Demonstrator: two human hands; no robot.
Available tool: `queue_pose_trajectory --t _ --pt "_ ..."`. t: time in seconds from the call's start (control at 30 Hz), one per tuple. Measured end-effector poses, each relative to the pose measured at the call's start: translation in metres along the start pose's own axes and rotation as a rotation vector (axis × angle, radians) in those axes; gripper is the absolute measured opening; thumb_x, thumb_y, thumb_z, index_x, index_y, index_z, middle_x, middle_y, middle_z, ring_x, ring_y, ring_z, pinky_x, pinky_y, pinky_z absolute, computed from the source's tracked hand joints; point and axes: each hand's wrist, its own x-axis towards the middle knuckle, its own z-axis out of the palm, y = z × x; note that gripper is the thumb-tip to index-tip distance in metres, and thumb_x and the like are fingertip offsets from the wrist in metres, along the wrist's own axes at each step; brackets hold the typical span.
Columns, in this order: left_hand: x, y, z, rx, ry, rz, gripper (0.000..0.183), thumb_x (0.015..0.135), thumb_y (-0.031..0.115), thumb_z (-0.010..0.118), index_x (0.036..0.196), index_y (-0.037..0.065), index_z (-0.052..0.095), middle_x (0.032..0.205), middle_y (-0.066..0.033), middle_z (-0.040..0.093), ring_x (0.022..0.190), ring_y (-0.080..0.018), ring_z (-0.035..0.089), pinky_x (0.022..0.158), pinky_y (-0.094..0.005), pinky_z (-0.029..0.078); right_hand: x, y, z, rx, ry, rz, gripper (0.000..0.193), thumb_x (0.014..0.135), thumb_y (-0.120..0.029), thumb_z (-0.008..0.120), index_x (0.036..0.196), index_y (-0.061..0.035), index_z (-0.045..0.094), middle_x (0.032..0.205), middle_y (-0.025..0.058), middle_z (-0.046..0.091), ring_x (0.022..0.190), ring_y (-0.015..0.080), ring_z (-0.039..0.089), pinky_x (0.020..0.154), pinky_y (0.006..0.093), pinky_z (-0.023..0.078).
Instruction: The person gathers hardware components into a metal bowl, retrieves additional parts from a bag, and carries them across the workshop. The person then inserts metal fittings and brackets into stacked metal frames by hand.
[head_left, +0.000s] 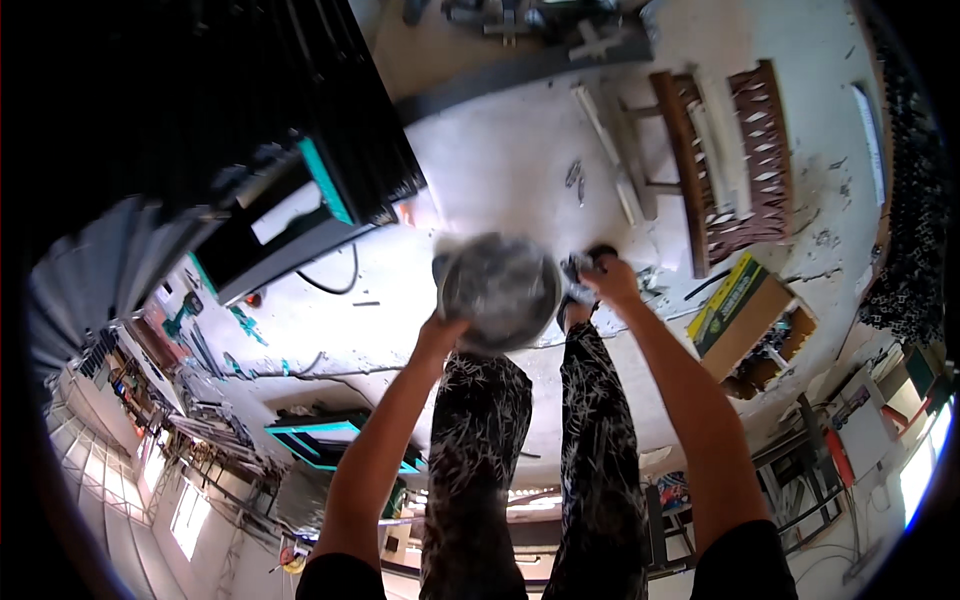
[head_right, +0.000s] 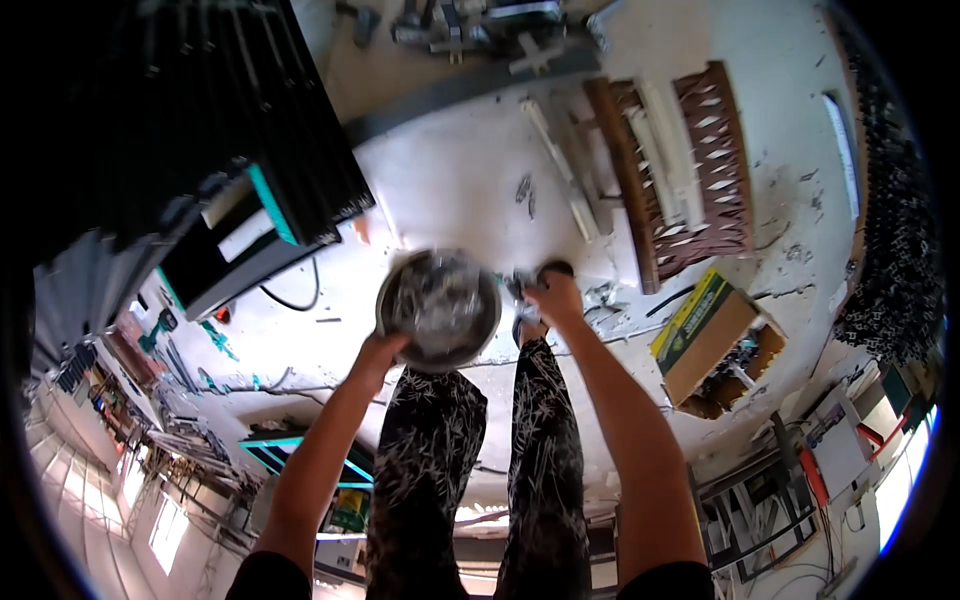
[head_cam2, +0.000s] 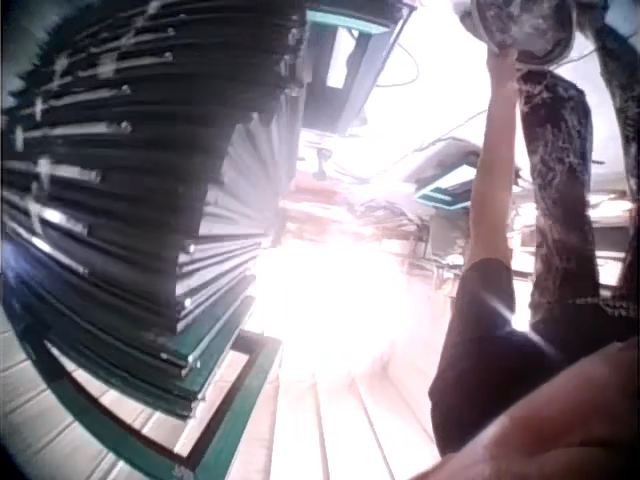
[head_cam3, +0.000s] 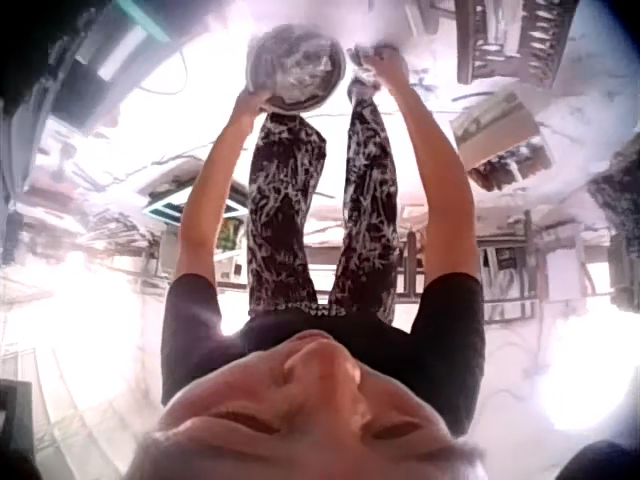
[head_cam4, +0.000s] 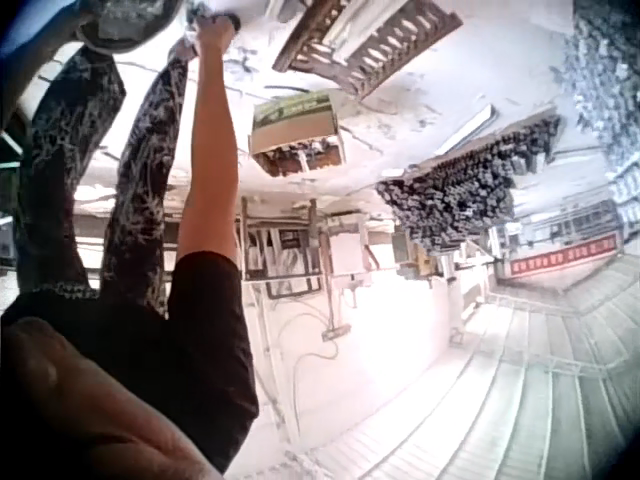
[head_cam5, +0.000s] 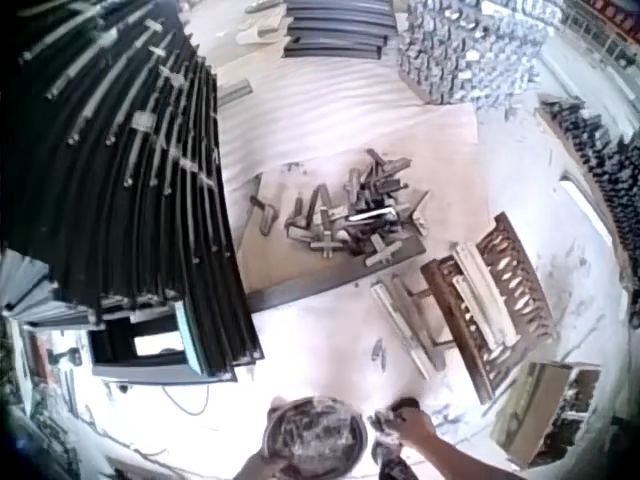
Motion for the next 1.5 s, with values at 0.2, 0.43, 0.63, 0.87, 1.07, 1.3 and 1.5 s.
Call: queue_pose_trajectory --t 0.2,0.43,0.63,0.87,1.07,1.3,1.5 --pt "0.149 0.003 0.028 0.01 -0.124 0.022 0.039 0.077 0.016 0.061 0.112 0.003 0.05 0.098 -0.007 0.059 0.084 -0.0168 0.058 0.072 -0.0311 0.048 0.102 0.022 0.012 0.416 -0.143 -0.02 0.036 0.066 -0.03 0.07 0.076 0.0043 0.061 0.067 0.016 0.06 0.052 0.0223 0.055 0.054 0.0366 0.044" --pt "0.219 0.007 0.01 0.176 -0.155 0.146 0.036 0.08 0.014 0.058 0.113 0.001 0.051 0.101 -0.0089 0.059 0.089 -0.0176 0.056 0.077 -0.0293 0.046 0.139 0.035 0.012 0.091 -0.047 -0.177 0.034 0.069 -0.029 0.067 0.085 -0.0001 0.063 0.073 0.0164 0.062 0.069 0.0289 0.061 0.064 0.035 0.045" --pt "0.226 0.03 0.018 0.299 -0.11 0.396 0.04 0.08 0.015 0.056 0.116 -0.002 0.05 0.103 -0.0104 0.059 0.092 -0.0169 0.055 0.083 -0.0283 0.043 0.137 0.018 0.014 -0.313 0.08 -0.398 0.031 0.07 -0.032 0.065 0.084 -0.0044 0.062 0.083 0.0163 0.059 0.083 0.0338 0.056 0.072 0.0415 0.044" --pt "0.228 0.032 0.026 0.418 -0.293 0.523 0.046 0.083 0.021 0.055 0.122 0.0 0.045 0.103 -0.0105 0.059 0.091 -0.0177 0.055 0.08 -0.029 0.045 0.121 -0.044 -0.01 -0.643 0.135 -0.558 0.029 0.072 -0.027 0.062 0.092 -0.0056 0.059 0.085 0.015 0.056 0.082 0.0315 0.056 0.071 0.0407 0.045" --pt "0.221 0.052 0.037 0.365 -0.22 0.5 0.042 0.081 0.021 0.052 0.117 -0.001 0.048 0.093 -0.01 0.06 0.077 -0.0176 0.059 0.066 -0.0284 0.048 0.102 -0.079 0.004 -0.063 0.327 -0.859 0.032 0.075 -0.017 0.06 0.105 -0.0054 0.056 0.094 0.0176 0.055 0.088 0.0337 0.052 0.075 0.0406 0.044" --pt "0.216 0.047 0.043 0.264 -0.377 0.383 0.041 0.082 0.024 0.052 0.116 0.002 0.046 0.095 -0.0074 0.059 0.078 -0.0155 0.058 0.066 -0.0282 0.047 0.09 -0.074 0.054 -0.708 0.384 -1.029 0.062 0.065 -0.021 0.069 0.122 -0.0211 0.046 0.115 0.0199 0.044 0.106 0.0367 0.041 0.083 0.0421 0.041" --pt "0.21 0.047 0.045 0.229 -0.427 0.362 0.041 0.083 0.024 0.052 0.116 0.002 0.046 0.098 -0.0068 0.059 0.082 -0.0145 0.058 0.069 -0.0289 0.048 0.112 -0.08 0.034 -0.563 0.295 -0.987 0.052 0.057 -0.016 0.07 0.106 -0.0178 0.056 0.112 0.0186 0.046 0.109 0.0381 0.04 0.085 0.0426 0.041"
